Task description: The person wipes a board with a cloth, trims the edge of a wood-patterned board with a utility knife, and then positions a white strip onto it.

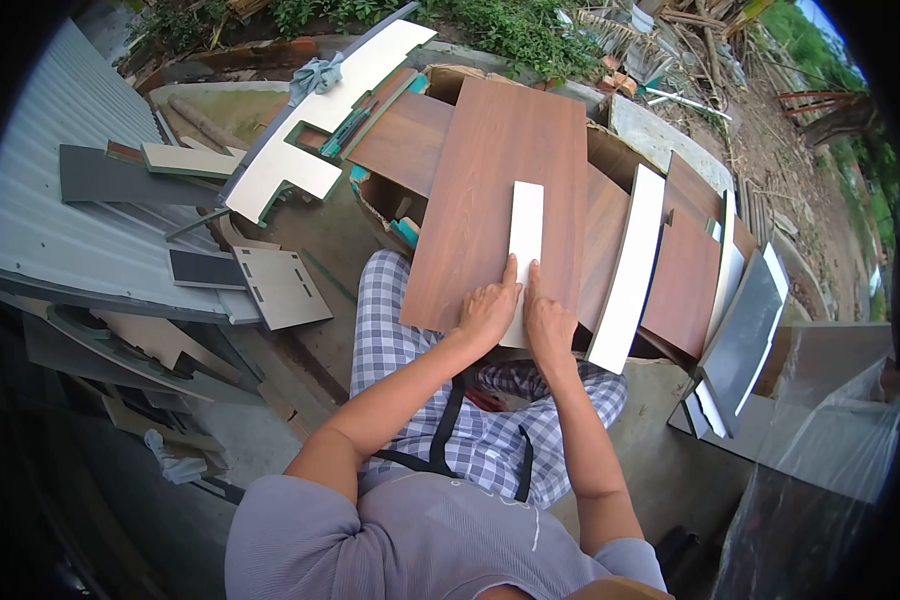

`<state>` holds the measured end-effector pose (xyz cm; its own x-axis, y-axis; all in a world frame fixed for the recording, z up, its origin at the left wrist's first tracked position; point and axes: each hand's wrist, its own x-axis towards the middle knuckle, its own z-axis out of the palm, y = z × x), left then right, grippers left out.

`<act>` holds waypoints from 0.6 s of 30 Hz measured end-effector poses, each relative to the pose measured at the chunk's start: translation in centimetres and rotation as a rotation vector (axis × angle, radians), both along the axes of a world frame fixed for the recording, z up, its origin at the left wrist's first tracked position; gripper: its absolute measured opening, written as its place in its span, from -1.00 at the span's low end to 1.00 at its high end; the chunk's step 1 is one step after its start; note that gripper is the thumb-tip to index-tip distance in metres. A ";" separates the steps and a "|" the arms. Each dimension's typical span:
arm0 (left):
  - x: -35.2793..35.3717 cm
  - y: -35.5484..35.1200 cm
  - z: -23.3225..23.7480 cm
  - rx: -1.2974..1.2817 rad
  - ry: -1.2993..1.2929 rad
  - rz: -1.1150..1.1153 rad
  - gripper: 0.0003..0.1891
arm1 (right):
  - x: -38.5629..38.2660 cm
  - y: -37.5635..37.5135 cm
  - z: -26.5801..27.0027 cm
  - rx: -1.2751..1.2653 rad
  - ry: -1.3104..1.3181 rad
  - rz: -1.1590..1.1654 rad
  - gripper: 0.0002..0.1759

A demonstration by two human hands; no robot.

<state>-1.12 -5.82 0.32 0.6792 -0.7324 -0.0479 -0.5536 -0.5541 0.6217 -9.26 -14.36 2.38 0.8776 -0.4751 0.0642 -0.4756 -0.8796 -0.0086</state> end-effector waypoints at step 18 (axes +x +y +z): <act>13.8 -9.3 -0.1 0.107 -0.169 -0.008 -0.50 | 14.9 -8.4 -3.3 -0.056 -0.078 -0.081 -0.46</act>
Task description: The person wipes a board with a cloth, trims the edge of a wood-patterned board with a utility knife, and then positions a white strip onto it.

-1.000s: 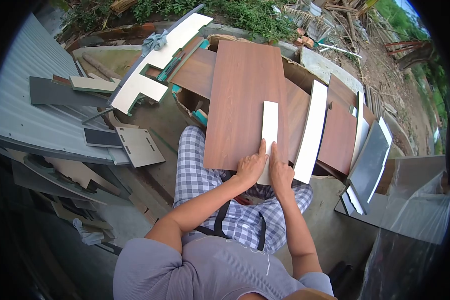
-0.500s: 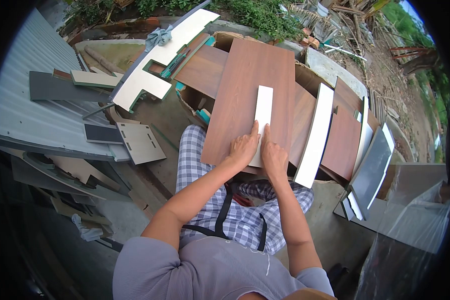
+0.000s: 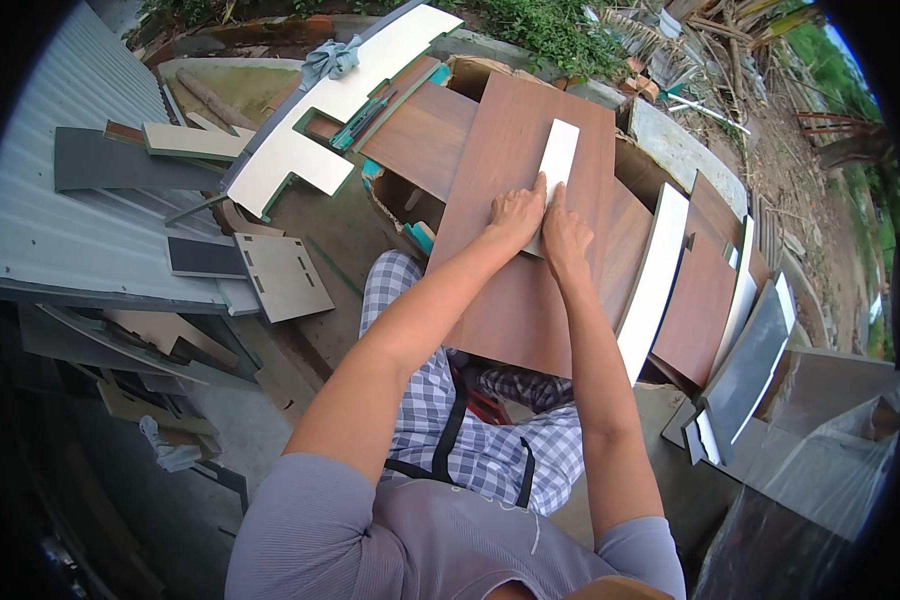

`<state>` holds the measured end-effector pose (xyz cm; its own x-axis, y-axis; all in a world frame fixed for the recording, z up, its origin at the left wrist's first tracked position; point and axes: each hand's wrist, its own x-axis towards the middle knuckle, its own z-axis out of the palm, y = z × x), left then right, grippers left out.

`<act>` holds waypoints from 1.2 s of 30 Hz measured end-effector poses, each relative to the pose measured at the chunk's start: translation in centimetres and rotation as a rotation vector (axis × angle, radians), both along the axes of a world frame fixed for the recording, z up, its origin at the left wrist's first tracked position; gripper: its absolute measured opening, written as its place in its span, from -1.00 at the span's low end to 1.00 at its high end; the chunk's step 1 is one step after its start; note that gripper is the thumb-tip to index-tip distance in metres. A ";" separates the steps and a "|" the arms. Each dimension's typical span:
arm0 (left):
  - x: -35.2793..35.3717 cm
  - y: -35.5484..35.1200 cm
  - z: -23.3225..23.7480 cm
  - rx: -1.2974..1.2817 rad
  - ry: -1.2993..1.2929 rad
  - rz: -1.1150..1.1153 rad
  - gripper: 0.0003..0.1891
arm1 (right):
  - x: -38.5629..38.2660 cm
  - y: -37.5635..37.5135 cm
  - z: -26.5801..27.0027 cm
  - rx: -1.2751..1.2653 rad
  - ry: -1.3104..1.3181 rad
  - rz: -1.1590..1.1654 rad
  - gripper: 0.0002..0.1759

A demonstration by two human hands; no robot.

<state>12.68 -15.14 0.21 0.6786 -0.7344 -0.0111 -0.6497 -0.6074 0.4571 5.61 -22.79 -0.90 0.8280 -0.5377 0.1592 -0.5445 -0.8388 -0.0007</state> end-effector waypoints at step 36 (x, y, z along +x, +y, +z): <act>-13.0 7.3 -1.2 -0.293 0.086 -0.020 -0.48 | -14.7 6.2 3.2 0.257 0.009 -0.042 -0.49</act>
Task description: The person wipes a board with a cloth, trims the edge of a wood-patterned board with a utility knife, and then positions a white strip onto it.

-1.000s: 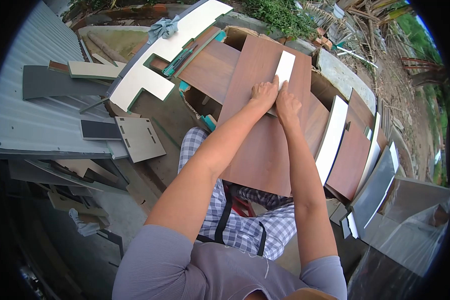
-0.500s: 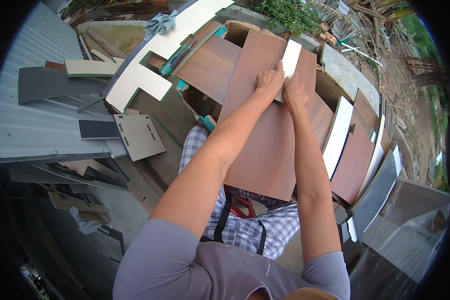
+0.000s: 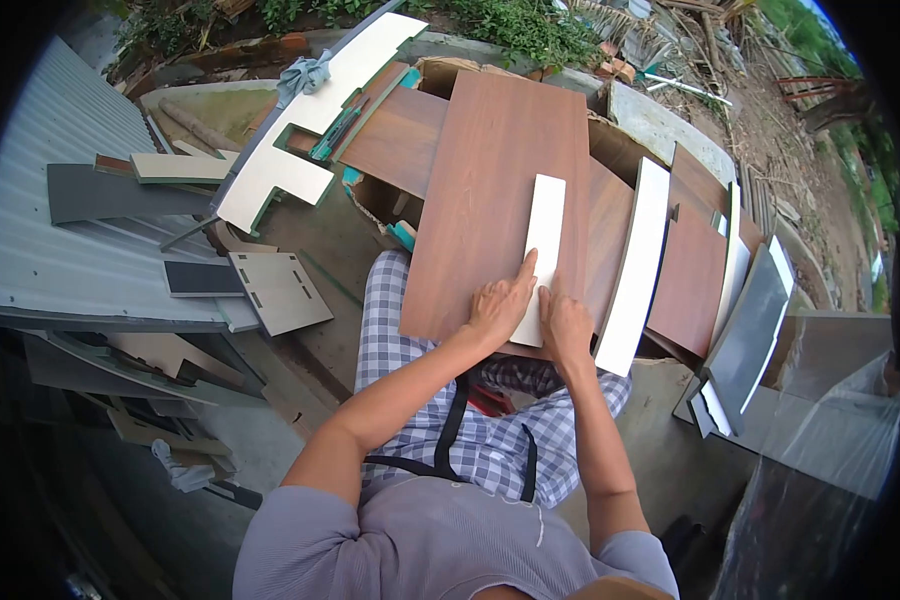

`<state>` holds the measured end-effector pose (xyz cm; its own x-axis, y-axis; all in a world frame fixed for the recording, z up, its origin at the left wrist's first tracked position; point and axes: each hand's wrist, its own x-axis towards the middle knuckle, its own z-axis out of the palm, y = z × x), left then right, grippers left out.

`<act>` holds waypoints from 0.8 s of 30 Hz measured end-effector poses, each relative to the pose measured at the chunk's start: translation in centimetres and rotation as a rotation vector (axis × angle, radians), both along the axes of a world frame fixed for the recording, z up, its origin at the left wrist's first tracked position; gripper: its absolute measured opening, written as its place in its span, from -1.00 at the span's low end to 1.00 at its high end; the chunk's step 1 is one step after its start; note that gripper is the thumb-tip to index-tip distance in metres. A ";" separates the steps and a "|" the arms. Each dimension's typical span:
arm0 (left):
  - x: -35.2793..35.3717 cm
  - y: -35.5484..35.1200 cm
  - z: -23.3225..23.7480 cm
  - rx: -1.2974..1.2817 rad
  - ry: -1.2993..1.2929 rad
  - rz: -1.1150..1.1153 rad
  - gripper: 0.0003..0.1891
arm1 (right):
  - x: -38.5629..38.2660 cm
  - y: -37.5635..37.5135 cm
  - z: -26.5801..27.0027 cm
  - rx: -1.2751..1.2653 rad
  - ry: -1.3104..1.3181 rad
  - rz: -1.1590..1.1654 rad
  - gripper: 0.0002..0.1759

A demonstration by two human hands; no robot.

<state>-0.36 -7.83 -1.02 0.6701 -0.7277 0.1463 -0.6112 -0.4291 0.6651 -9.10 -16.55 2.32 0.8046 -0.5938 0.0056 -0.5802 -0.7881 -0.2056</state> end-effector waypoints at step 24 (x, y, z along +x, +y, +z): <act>8.2 -9.1 1.2 0.185 0.030 -0.002 -0.55 | 9.0 -7.6 -1.7 -0.081 -0.029 -0.060 -0.50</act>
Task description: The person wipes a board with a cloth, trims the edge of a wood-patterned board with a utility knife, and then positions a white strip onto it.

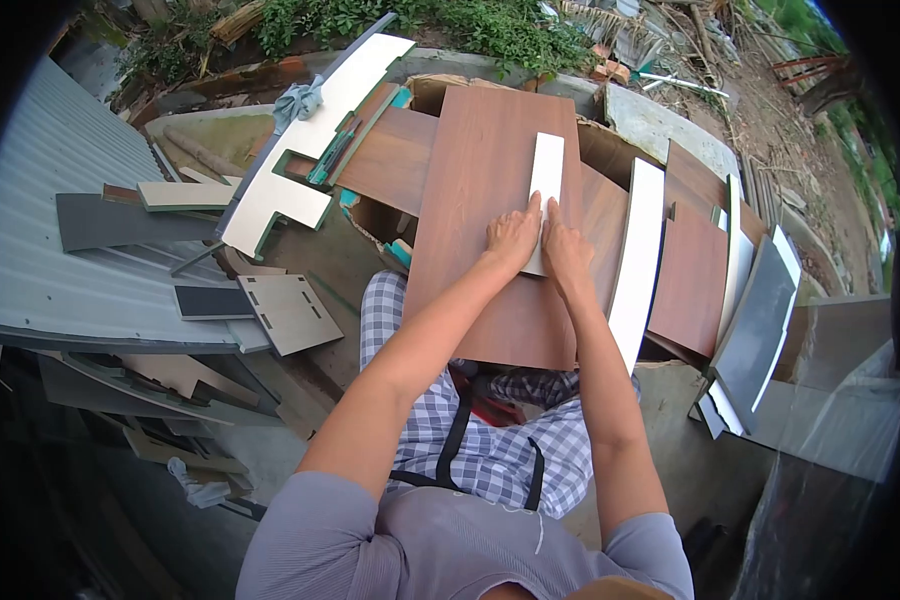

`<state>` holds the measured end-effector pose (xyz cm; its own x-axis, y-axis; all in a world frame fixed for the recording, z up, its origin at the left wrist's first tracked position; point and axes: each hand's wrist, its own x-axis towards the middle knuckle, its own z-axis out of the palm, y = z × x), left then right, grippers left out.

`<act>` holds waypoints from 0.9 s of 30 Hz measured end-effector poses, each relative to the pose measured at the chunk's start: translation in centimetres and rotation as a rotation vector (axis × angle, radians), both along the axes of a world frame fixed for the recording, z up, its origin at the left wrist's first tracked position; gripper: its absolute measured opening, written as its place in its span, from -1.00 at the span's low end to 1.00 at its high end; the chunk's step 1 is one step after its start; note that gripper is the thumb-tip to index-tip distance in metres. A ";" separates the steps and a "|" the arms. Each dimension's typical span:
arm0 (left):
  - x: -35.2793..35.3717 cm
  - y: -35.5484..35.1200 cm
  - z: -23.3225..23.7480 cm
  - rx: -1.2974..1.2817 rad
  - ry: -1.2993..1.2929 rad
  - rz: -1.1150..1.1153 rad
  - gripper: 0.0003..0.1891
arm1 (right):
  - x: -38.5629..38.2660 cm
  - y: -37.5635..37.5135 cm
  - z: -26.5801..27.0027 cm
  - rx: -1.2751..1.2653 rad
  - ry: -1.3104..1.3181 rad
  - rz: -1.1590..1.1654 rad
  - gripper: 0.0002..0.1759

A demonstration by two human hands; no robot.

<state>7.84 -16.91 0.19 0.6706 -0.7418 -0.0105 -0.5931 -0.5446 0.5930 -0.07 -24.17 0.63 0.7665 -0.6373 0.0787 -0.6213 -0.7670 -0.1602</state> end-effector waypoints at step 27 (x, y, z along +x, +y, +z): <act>10.7 -8.9 -1.2 -0.049 -0.141 0.072 -0.61 | 11.6 -8.4 -1.0 0.045 -0.038 -0.117 -0.44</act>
<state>18.54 -25.83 -0.97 0.7141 -0.6891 0.1230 -0.6331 -0.5609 0.5335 11.49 -32.56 -0.32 0.6837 -0.7258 0.0760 -0.6988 -0.6812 -0.2181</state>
